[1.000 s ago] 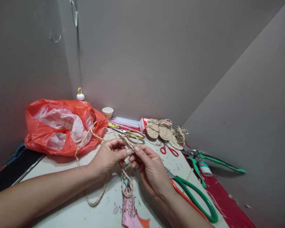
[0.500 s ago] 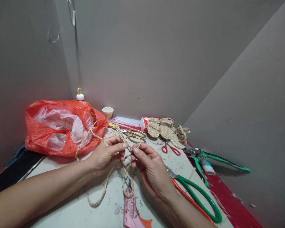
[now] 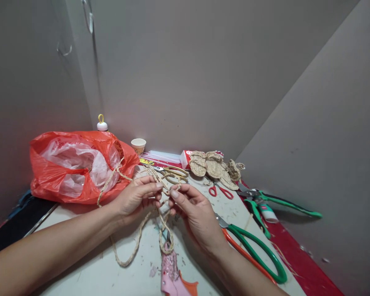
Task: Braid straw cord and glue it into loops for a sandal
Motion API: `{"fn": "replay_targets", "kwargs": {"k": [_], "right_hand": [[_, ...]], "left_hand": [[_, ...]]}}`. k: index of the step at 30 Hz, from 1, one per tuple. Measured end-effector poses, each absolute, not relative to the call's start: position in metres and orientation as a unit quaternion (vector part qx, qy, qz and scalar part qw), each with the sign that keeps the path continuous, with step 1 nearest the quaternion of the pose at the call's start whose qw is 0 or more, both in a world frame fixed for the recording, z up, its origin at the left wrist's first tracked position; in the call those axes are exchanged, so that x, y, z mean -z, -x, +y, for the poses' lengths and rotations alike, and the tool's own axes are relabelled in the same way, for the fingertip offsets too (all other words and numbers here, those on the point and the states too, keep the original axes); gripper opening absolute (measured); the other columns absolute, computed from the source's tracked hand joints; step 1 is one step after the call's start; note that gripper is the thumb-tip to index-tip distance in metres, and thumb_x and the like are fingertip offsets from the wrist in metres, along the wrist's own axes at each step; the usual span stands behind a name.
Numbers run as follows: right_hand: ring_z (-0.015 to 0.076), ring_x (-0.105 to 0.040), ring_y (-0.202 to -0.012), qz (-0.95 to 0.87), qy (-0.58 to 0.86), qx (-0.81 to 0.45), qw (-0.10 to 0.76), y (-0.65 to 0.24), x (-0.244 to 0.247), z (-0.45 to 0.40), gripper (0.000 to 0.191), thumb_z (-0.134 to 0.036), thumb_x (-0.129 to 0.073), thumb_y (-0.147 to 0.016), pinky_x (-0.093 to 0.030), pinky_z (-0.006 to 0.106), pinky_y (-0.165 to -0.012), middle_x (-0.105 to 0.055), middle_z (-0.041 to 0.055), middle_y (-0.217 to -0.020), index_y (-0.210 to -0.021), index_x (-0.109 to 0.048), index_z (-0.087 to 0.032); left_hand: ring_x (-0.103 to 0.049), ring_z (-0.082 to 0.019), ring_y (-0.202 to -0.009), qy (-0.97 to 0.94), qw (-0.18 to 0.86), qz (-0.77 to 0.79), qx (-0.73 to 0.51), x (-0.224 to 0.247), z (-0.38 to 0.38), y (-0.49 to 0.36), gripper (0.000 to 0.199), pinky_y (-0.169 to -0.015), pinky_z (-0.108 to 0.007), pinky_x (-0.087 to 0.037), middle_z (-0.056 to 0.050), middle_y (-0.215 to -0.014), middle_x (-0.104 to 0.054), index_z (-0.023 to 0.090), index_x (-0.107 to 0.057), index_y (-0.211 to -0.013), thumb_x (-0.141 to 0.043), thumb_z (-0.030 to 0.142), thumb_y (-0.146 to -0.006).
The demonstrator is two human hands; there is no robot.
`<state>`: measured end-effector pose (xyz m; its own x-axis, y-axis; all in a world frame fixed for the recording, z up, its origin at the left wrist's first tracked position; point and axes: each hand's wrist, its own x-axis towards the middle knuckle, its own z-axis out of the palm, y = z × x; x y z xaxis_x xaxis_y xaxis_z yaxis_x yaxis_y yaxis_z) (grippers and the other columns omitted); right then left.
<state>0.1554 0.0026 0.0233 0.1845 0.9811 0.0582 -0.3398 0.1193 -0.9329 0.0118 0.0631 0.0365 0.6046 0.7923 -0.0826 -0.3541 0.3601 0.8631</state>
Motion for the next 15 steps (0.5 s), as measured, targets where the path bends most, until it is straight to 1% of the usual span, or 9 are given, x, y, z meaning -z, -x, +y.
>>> {"fn": "replay_targets", "kwargs": {"k": [3, 6, 7, 9, 11, 13, 14, 15], "right_hand": [[0.0102, -0.053, -0.058, -0.402, 0.454, -0.514, 0.607, -0.163, -0.029, 0.008, 0.030, -0.042, -0.075, -0.068, -0.046, 0.020, -0.050, -0.061, 0.0007, -0.072, -0.080, -0.066, -0.016], [0.0092, -0.052, -0.055, -0.465, 0.505, -0.499, 0.529, -0.175, -0.038, 0.012, 0.031, -0.047, -0.068, -0.073, -0.043, 0.020, -0.050, -0.062, 0.0017, -0.071, -0.075, -0.064, -0.016], [0.0090, -0.051, -0.054, -0.500, 0.524, -0.487, 0.488, -0.180, -0.043, 0.011, 0.030, -0.046, -0.065, -0.075, -0.041, 0.020, -0.050, -0.062, 0.0009, -0.068, -0.073, -0.063, -0.016], [0.0095, -0.049, -0.053, -0.581, 0.560, -0.455, 0.377, -0.188, -0.052, 0.000, 0.027, -0.042, -0.061, -0.078, -0.039, 0.021, -0.051, -0.059, -0.0009, -0.062, -0.069, -0.062, -0.017], [0.0124, -0.052, -0.058, -0.648, 0.584, -0.420, 0.249, -0.192, -0.058, -0.020, 0.023, -0.037, -0.058, -0.081, -0.039, 0.023, -0.054, -0.060, 0.0001, -0.063, -0.070, -0.063, -0.018], [0.0160, -0.057, -0.063, -0.696, 0.609, -0.358, 0.133, -0.192, -0.059, -0.047, 0.013, -0.032, -0.061, -0.077, -0.041, 0.024, -0.055, -0.065, 0.0017, -0.070, -0.078, -0.067, -0.021], [0.0184, -0.060, -0.070, -0.711, 0.616, -0.319, 0.117, -0.191, -0.056, -0.060, 0.017, -0.032, -0.066, -0.073, -0.043, 0.025, -0.059, -0.067, 0.0029, -0.078, -0.087, -0.068, -0.022], [0.0211, -0.061, -0.077, -0.724, 0.617, -0.287, 0.114, -0.189, -0.050, -0.072, 0.029, -0.033, -0.069, -0.069, -0.046, 0.026, -0.065, -0.068, 0.0044, -0.087, -0.096, -0.067, -0.024]], "left_hand": [[-0.052, -0.007, -0.057, -0.429, 0.784, 0.253, -0.369, -0.036, 0.067, -0.011, 0.014, -0.055, -0.020, -0.047, 0.002, -0.063, -0.055, 0.012, -0.059, -0.075, -0.071, 0.020, -0.073], [-0.053, -0.007, -0.057, -0.433, 0.779, 0.249, -0.380, -0.033, 0.072, -0.011, 0.015, -0.055, -0.020, -0.047, 0.003, -0.062, -0.054, 0.013, -0.058, -0.074, -0.071, 0.020, -0.073], [-0.053, -0.007, -0.057, -0.435, 0.776, 0.250, -0.383, -0.032, 0.074, -0.011, 0.015, -0.055, -0.020, -0.046, 0.003, -0.062, -0.054, 0.013, -0.058, -0.074, -0.071, 0.020, -0.073], [-0.053, -0.007, -0.056, -0.441, 0.770, 0.254, -0.384, -0.029, 0.075, -0.011, 0.017, -0.055, -0.020, -0.046, 0.003, -0.061, -0.054, 0.013, -0.057, -0.072, -0.072, 0.021, -0.072], [-0.052, -0.007, -0.054, -0.447, 0.767, 0.261, -0.380, -0.027, 0.075, -0.012, 0.019, -0.055, -0.021, -0.046, 0.003, -0.060, -0.054, 0.014, -0.055, -0.070, -0.072, 0.023, -0.072], [-0.052, -0.007, -0.052, -0.454, 0.764, 0.266, -0.374, -0.026, 0.074, -0.013, 0.021, -0.055, -0.021, -0.046, 0.003, -0.058, -0.054, 0.014, -0.055, -0.068, -0.072, 0.024, -0.071], [-0.052, -0.007, -0.052, -0.457, 0.763, 0.267, -0.372, -0.026, 0.073, -0.013, 0.021, -0.055, -0.021, -0.046, 0.003, -0.057, -0.055, 0.014, -0.055, -0.068, -0.073, 0.025, -0.070], [-0.052, -0.007, -0.052, -0.460, 0.762, 0.267, -0.370, -0.027, 0.072, -0.013, 0.021, -0.055, -0.021, -0.046, 0.003, -0.057, -0.055, 0.013, -0.056, -0.069, -0.073, 0.025, -0.070]]}}
